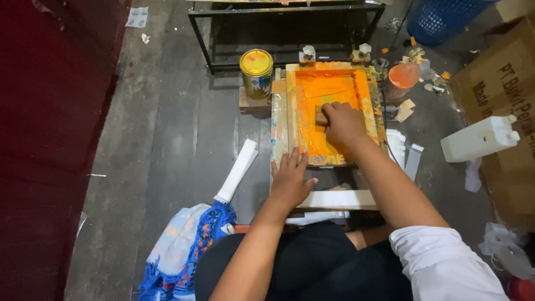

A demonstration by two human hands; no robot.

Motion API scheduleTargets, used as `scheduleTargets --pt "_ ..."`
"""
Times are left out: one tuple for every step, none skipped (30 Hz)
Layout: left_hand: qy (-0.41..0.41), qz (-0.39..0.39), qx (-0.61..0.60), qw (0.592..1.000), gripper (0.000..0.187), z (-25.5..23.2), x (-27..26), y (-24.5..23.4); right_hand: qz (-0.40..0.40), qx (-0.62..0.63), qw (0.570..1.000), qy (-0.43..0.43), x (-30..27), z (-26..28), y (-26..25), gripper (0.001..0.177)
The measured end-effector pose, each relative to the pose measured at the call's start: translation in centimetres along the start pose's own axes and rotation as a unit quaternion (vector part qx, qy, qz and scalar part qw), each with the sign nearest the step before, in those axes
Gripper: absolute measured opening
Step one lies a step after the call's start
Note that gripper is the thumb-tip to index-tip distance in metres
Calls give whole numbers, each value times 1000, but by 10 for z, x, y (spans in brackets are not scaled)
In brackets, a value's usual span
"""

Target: The person sits cross-legged on the floor and performs screen printing. They place a white sheet of paper under a screen frame filled with orange ink, use a squeegee to pull the ink across the screen, and then lift the paper to reveal the printed design. This process is repeated multiple times.

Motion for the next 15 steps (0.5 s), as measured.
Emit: scheduleTargets --pt "2 1 1 1000 71 2 1 1 -1 1 1000 2 -6 3 -4 51" --pt "-6 11 2 1000 71 3 1 3 1 4 1000 -5 -14 6 -8 51" --pt "-12 21 3 1000 72 3 2 3 1 6 1000 -10 -21 8 -16 51" --pt "-7 21 5 1000 72 3 2 3 -3 5 1000 -6 -24 5 -12 51" --pt "-10 29 20 999 73 4 2 4 23 32 999 -12 -28 2 -8 59" --pt "-12 38 36 999 75 5 1 5 48 59 997 -19 -32 0 -4 68" --pt "-7 35 37 999 75 6 -1 6 42 58 997 -15 -37 -1 -8 68" --pt "-5 31 37 999 76 7 -3 7 68 62 996 -19 -43 -2 -9 68" --pt "-3 28 36 999 77 8 -5 9 94 65 993 -24 -50 -2 -11 68" --pt "2 25 37 999 77 7 -8 10 90 63 994 -21 -60 0 -28 68" --pt "-6 29 37 999 77 8 -10 11 127 74 989 -21 -71 3 -43 58" --pt "-13 33 37 999 76 10 -11 13 164 85 982 -21 -81 6 -57 50" --pt "-11 31 37 999 76 7 -16 11 162 85 983 -20 -86 6 -60 50" --pt "-15 34 37 999 76 6 -20 10 158 89 983 -13 -89 6 -63 50" --pt "-19 36 37 999 75 5 -21 9 154 94 984 -7 -90 4 -66 49"
Point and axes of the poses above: each hand's wrist, its own x-axis towards the middle knuckle, its own y-axis out of the palm, z = x × y, the point moved 3 cm from there along x, towards the middle knuckle, and after that the axes turned 9 degrees about -z, right-handed, at the moved point
